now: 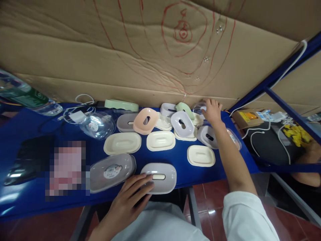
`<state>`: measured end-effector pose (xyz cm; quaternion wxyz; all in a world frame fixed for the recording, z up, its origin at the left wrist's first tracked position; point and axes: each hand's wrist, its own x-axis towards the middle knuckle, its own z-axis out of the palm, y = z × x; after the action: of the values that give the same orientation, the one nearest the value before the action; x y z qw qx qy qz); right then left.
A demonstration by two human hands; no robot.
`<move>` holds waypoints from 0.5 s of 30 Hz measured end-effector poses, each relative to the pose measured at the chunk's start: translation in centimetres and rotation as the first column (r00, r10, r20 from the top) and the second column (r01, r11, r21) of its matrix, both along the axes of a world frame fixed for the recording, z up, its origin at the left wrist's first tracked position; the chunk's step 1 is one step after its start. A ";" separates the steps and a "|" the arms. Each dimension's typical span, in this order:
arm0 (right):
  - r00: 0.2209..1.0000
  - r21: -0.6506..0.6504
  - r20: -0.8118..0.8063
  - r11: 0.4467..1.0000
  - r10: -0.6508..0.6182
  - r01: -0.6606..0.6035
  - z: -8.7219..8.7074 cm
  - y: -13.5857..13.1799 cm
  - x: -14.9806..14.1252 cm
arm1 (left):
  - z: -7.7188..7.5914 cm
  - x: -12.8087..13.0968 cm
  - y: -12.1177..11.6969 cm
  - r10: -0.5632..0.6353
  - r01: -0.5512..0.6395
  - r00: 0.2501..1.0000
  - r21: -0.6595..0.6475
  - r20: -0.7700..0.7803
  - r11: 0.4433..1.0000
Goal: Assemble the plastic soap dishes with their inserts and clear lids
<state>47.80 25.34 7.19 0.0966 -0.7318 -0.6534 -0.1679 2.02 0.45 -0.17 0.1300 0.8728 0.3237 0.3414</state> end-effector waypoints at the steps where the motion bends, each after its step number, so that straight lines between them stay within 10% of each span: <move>1: 1.000 0.018 -0.003 1.000 0.013 -0.013 0.0 0.0 0.1 | 0.0 0.0 0.0 0.002 -0.002 1.000 0.006 -0.003 1.000; 9: 0.993 0.290 -0.011 0.950 0.120 -0.112 2.1 -4.8 -1.6 | -0.1 0.3 0.0 0.027 -0.027 1.000 0.048 0.003 0.998; 13: 0.861 0.591 0.162 0.651 0.481 -0.475 2.1 -15.1 -8.5 | -0.4 0.1 -0.6 0.069 -0.072 0.996 0.062 0.053 0.995; 15: 0.748 0.419 0.075 0.659 0.660 -0.624 0.9 -20.1 -12.8 | -0.7 0.1 -0.9 0.116 -0.122 0.989 0.066 0.090 0.990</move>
<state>35.01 5.22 8.07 0.3311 -0.4218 -0.8127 -0.2281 2.09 -0.46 -0.90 0.0919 0.8406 0.3567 0.3972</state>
